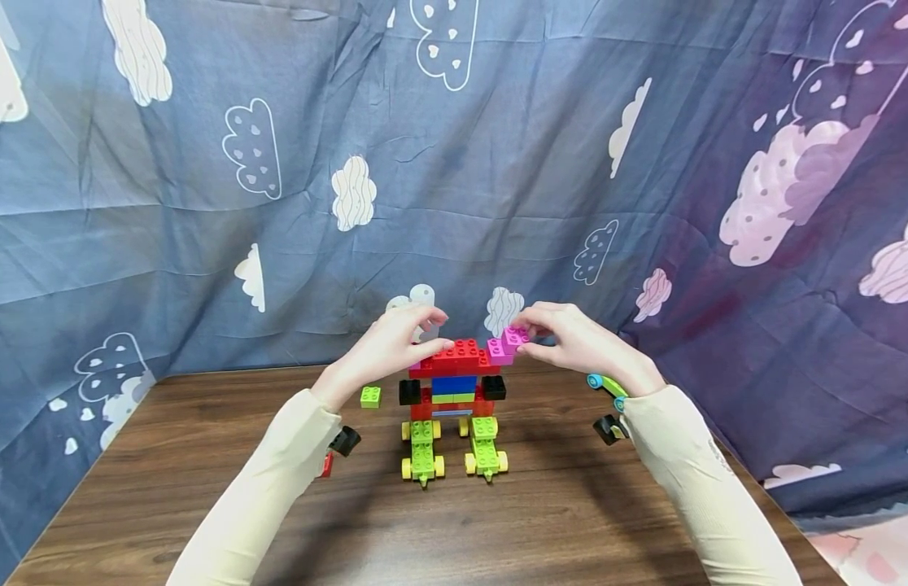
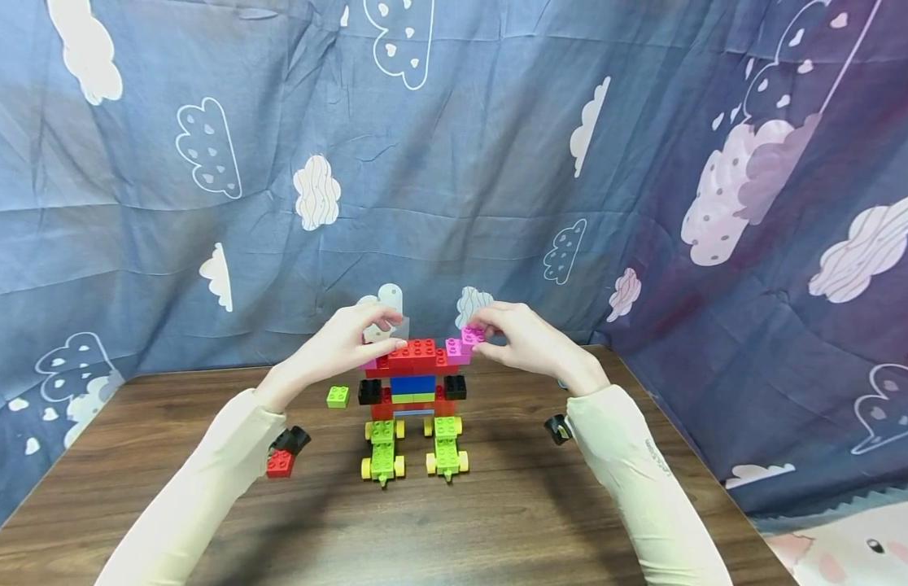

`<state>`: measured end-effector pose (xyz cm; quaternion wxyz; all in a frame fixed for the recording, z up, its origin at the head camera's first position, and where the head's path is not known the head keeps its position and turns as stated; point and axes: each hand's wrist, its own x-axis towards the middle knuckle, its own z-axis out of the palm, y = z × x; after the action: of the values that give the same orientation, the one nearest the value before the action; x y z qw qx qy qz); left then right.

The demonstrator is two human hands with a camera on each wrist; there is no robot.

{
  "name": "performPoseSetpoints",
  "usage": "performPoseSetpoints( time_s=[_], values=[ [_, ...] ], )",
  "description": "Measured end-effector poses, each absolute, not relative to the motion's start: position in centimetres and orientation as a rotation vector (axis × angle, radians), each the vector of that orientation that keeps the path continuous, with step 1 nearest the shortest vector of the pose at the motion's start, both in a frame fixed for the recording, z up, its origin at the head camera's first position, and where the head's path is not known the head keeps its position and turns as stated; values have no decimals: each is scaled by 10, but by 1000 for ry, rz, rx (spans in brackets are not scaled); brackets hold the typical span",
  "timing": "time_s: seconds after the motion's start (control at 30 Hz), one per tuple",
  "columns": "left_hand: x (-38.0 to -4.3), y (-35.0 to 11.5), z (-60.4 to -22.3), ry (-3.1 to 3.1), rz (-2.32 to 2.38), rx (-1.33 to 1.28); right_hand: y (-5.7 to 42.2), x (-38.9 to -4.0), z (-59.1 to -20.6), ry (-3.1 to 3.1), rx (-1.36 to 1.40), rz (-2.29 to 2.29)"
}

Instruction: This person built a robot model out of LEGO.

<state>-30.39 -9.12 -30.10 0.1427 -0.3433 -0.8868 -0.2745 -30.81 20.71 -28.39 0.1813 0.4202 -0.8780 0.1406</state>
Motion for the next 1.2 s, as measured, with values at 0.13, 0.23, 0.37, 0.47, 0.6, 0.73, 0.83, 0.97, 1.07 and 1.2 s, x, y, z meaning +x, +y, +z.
performPoseSetpoints(
  time_s=[0.13,0.23,0.37,0.47,0.6,0.73,0.83,0.97,1.07,1.2],
  values=[
    [-305,-75,-299,-2560,-691,-1030,206,-309,-284,-2477,1192,394],
    [-305,-62,-300,-2567,-631,-1051,205,-309,-284,-2481,1189,394],
    [-305,-47,-301,-2605,-537,-1040,205,-309,-284,-2487,1184,398],
    [-305,-39,-301,-2623,-455,-1020,205,-309,-283,-2487,1185,398],
    [-305,-31,-299,-2632,-379,-989,205,-309,-282,-2485,1182,392],
    [-306,-25,-299,-2648,-348,-984,205,-309,-282,-2484,1186,386],
    [-307,-22,-300,-2660,-356,-993,204,-310,-283,-2484,1197,386],
    [-309,-20,-301,-2668,-375,-993,203,-311,-283,-2469,1205,372],
    [-311,-18,-302,-2671,-396,-992,203,-311,-283,-2456,1205,365],
    [-313,-18,-303,-2677,-424,-991,203,-311,-283,-2444,1204,368]
  ],
)
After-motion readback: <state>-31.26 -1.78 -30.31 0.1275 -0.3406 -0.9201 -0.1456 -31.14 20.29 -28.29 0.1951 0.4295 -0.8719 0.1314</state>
